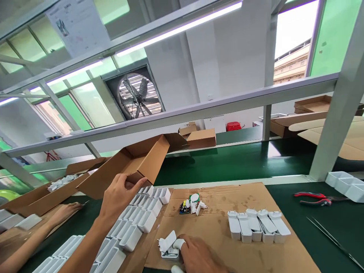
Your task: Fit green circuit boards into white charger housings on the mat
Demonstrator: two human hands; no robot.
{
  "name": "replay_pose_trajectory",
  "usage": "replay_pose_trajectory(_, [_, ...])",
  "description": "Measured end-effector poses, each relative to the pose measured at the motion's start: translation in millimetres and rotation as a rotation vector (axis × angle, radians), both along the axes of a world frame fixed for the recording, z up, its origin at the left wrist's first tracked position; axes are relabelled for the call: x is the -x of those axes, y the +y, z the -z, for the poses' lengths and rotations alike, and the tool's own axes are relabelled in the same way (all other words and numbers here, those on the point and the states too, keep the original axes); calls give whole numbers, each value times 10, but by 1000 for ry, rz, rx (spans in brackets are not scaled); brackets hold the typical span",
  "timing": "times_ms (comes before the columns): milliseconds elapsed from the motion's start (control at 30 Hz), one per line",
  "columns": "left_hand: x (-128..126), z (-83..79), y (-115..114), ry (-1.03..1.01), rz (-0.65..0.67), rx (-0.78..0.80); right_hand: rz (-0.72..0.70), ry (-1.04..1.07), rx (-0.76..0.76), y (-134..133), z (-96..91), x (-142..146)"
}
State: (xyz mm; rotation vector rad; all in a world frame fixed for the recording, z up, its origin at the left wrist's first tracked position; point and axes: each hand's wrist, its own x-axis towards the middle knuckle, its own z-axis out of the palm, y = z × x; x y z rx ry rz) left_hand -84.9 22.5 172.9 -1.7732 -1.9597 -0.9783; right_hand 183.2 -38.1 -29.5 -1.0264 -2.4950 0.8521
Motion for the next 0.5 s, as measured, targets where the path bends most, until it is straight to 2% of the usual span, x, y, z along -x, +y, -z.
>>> replay_pose_trajectory(133, [-106,131,267,18,34,-105,14,-30,-17,80,194,81])
replay_pose_trajectory(233, [-174,201,483,-10,97,-134,34,23,-46,88,257,70])
replay_pose_trajectory(367, [-202,213,719,-11,128,-59,24,1,-46,76,172,61])
replay_pose_trajectory(500, [-190,194,732,39,138,26,-9,-82,1,37,36,62])
